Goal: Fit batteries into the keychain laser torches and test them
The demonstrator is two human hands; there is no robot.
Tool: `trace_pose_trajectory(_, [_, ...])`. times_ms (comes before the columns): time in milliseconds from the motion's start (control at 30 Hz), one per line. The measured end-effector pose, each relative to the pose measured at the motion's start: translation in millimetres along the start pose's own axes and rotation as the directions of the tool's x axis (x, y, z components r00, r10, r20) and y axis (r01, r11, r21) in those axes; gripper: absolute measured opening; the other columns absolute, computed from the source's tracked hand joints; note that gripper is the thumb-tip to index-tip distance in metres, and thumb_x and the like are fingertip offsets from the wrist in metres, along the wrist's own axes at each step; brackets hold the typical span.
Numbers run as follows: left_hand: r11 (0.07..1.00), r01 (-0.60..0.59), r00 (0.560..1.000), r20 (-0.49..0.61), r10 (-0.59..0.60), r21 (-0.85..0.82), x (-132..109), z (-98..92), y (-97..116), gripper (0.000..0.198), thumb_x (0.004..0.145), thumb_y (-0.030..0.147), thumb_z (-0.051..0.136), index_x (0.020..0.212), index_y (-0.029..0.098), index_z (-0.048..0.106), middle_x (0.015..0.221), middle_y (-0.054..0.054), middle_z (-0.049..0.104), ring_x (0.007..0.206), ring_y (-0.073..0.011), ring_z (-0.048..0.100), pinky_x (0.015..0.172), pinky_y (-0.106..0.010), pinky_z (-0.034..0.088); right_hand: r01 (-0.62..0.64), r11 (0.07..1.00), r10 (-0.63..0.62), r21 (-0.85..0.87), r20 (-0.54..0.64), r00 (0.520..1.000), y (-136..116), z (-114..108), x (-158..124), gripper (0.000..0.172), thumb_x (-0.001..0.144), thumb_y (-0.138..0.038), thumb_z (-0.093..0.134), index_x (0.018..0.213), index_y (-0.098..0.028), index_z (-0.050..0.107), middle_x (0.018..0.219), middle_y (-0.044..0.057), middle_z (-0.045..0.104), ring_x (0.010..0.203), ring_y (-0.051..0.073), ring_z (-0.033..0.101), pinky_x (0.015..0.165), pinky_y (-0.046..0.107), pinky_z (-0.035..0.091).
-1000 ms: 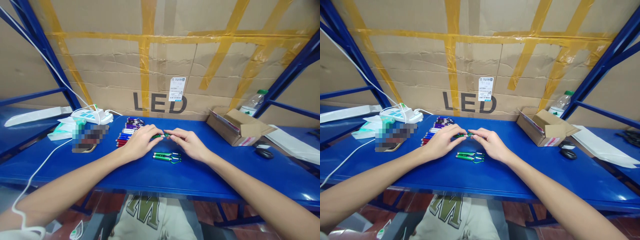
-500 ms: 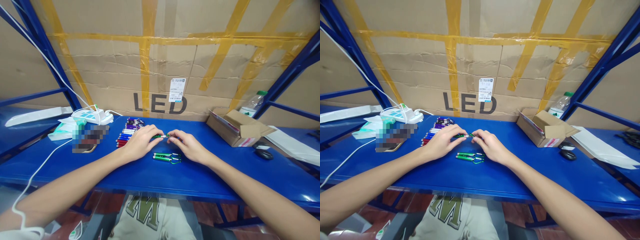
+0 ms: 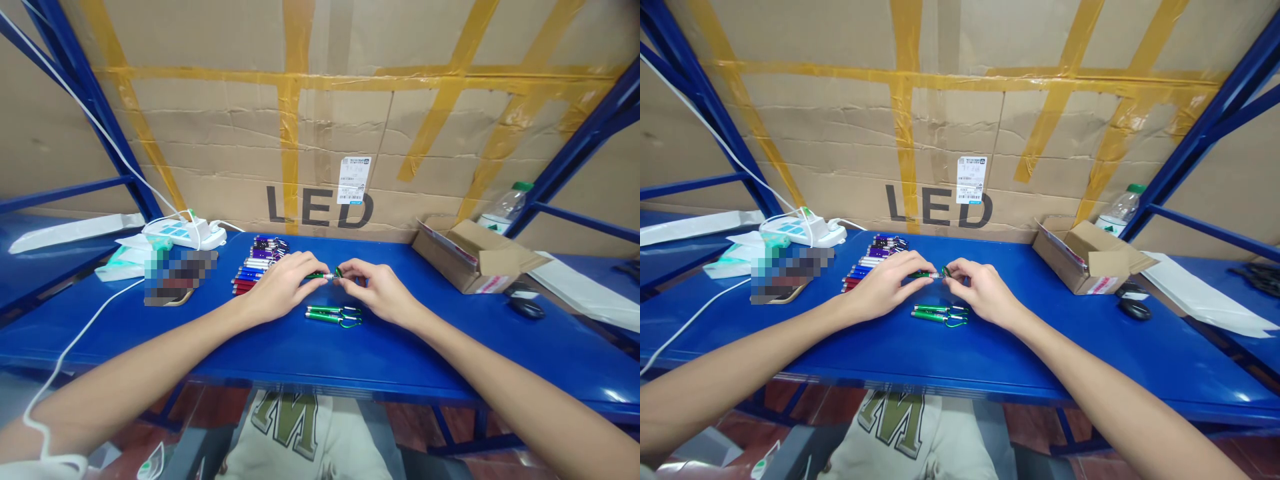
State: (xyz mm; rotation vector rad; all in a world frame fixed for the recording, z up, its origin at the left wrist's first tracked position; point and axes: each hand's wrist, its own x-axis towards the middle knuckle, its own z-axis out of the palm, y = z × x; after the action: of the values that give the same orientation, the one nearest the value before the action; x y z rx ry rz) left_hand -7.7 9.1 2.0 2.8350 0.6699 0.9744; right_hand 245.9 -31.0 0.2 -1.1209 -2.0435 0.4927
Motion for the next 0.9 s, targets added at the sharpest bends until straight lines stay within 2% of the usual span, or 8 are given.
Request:
trace_pose_trajectory(233, [1.000, -0.021, 0.999, 0.039, 0.021, -0.018, 1.1, -0.5, 3.4, 0.020, 0.113, 0.032, 0.055, 0.121, 0.019, 0.068, 0.117, -0.007, 0.073, 0.110, -0.0247, 0.066, 0.102, -0.044, 0.051, 0.024, 0.998, -0.024, -0.055, -0.014, 1.000, -1.9, -0.9, 0.0, 0.015, 0.097, -0.032, 0.063, 0.104, -0.023, 0.073, 0.101, 0.004, 0.083, 0.091, 0.022, 0.077, 0.083, 0.034, 0.055])
trace_pose_trajectory(567, [0.999, -0.009, 1.000, 0.021, 0.011, -0.047, 0.6, 0.5, 3.2, 0.020, 0.113, 0.033, 0.056, 0.120, 0.020, 0.069, 0.116, -0.007, 0.074, 0.109, -0.0243, 0.065, 0.101, -0.044, 0.051, 0.074, 0.989, -0.077, -0.127, -0.012, 0.997, -2.4, -2.3, -1.1, 0.015, 0.098, -0.029, 0.064, 0.106, -0.024, 0.074, 0.102, 0.004, 0.083, 0.091, 0.022, 0.076, 0.083, 0.035, 0.055])
trace_pose_trajectory(900, [0.993, 0.003, 0.999, -0.044, -0.008, -0.119, 0.7, 0.7, 4.1, 0.016, 0.111, 0.031, 0.060, 0.118, 0.021, 0.070, 0.113, -0.007, 0.073, 0.106, -0.0235, 0.066, 0.097, -0.041, 0.052, 0.044, 0.999, -0.044, -0.032, -0.003, 0.999, -6.8, -3.1, -1.7, 0.011, 0.097, -0.030, 0.065, 0.102, -0.023, 0.073, 0.097, 0.002, 0.083, 0.087, 0.021, 0.077, 0.078, 0.031, 0.054])
